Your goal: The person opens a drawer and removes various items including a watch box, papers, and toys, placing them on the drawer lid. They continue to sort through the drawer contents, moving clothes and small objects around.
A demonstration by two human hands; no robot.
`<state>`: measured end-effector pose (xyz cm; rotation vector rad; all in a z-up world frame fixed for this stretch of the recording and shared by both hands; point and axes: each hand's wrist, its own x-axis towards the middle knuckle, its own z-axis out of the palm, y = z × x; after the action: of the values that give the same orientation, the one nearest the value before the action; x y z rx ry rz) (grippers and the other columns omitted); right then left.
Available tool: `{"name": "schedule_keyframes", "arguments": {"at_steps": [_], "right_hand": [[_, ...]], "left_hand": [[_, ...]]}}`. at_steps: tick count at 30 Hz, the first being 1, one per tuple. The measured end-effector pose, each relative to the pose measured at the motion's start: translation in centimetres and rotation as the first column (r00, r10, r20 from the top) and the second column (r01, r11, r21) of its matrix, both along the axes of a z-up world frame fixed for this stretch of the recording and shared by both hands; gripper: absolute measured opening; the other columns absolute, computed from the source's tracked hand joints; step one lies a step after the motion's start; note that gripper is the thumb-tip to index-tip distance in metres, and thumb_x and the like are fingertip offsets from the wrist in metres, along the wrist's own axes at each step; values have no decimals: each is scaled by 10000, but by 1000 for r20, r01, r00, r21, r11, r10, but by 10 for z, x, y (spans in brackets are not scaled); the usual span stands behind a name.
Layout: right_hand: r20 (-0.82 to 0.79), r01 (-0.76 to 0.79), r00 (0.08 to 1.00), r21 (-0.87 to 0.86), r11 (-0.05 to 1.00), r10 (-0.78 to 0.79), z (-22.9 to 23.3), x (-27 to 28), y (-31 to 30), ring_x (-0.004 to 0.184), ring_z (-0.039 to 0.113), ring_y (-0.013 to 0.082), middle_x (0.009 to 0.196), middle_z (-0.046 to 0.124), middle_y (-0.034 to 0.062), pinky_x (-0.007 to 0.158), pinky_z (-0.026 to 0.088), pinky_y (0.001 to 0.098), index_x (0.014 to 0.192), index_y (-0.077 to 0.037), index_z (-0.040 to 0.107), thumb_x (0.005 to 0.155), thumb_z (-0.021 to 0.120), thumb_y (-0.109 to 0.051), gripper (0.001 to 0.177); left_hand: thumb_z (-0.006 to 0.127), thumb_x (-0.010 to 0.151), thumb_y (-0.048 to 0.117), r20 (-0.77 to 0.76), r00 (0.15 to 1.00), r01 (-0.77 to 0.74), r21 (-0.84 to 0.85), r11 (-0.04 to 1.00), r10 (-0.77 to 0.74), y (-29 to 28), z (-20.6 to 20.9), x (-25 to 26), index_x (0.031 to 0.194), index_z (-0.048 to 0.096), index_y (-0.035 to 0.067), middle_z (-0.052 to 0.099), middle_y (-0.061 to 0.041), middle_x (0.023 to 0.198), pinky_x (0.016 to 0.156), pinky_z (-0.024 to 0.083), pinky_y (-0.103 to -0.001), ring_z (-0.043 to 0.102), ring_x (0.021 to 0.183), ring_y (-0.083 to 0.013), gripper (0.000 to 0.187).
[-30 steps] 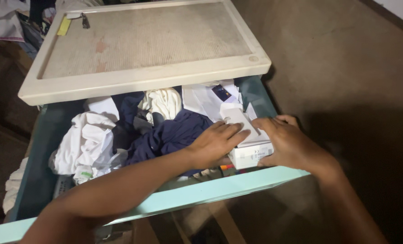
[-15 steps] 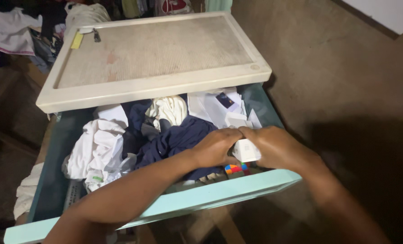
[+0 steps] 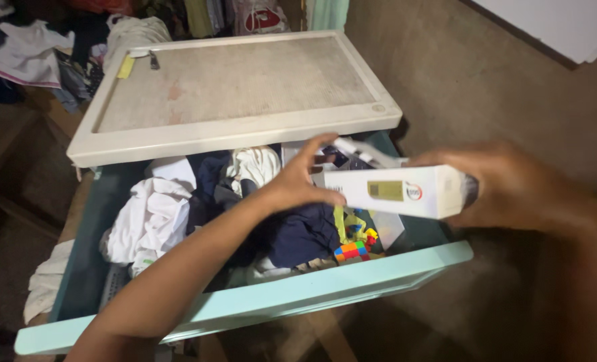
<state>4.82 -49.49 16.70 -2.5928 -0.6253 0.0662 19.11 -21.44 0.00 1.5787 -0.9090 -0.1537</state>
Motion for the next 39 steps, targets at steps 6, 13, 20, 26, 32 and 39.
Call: {"name": "schedule_keyframes", "arguments": {"at_steps": [6, 13, 20, 26, 32, 39], "right_hand": [[526, -258, 810, -78, 963, 260, -19, 34, 3, 1226, 656, 271, 1309, 721, 48, 1170, 391, 478, 1320, -146, 673, 600, 891, -181, 754], [667, -336, 723, 107, 936, 183, -52, 112, 35, 1444, 474, 317, 1464, 618, 85, 1205, 391, 422, 1269, -143, 696, 732, 855, -109, 562], [694, -321, 714, 206, 925, 93, -78, 222, 77, 1497, 360, 389, 1576, 407, 212, 1239, 317, 425, 1487, -159, 560, 760, 877, -32, 803], [235, -249, 953, 245, 937, 191, -84, 262, 76, 1497, 372, 286, 1576, 405, 164, 1235, 283, 325, 1642, -162, 272, 701, 796, 14, 1091], [-209, -143, 940, 475, 868, 269, -65, 262, 67, 1493, 350, 230, 1618, 385, 118, 1173, 305, 356, 1606, -139, 239, 638, 874, -190, 1159], [178, -105, 983, 369, 924, 40, -64, 276, 87, 1141, 634, 236, 1235, 665, 136, 943, 516, 368, 1300, -22, 556, 774, 873, -213, 643]], "left_hand": [[790, 776, -76, -311, 947, -28, -324, 946, -78, 38, 35, 14, 1636, 102, 212, 433, -187, 1557, 1008, 595, -405, 637, 1253, -301, 1139], [734, 861, -142, -63, 983, -181, -453, 873, 171, 75, 48, 37, 1662, 80, 198, 591, -203, 1380, 1009, 565, -384, 626, 1192, -221, 1089], [691, 930, -132, -78, 910, -381, -542, 749, 406, 119, 38, 93, 1638, 161, 131, 589, -218, 1430, 1103, 529, -372, 584, 1344, -245, 922], [722, 870, -157, 42, 833, -481, -440, 758, 552, 125, 8, 110, 1626, 131, 114, 478, -237, 1556, 1137, 467, -377, 490, 1430, -245, 997], [772, 834, -50, 33, 738, -634, -307, 710, 674, 119, 9, 101, 1600, 44, 126, 598, -168, 1439, 995, 555, -364, 637, 1231, -230, 1071], [829, 856, -2, 250, 625, -680, -291, 673, 740, 108, 8, 95, 1272, 583, 30, 634, -144, 1371, 857, 565, -285, 648, 1206, -201, 484]]}}
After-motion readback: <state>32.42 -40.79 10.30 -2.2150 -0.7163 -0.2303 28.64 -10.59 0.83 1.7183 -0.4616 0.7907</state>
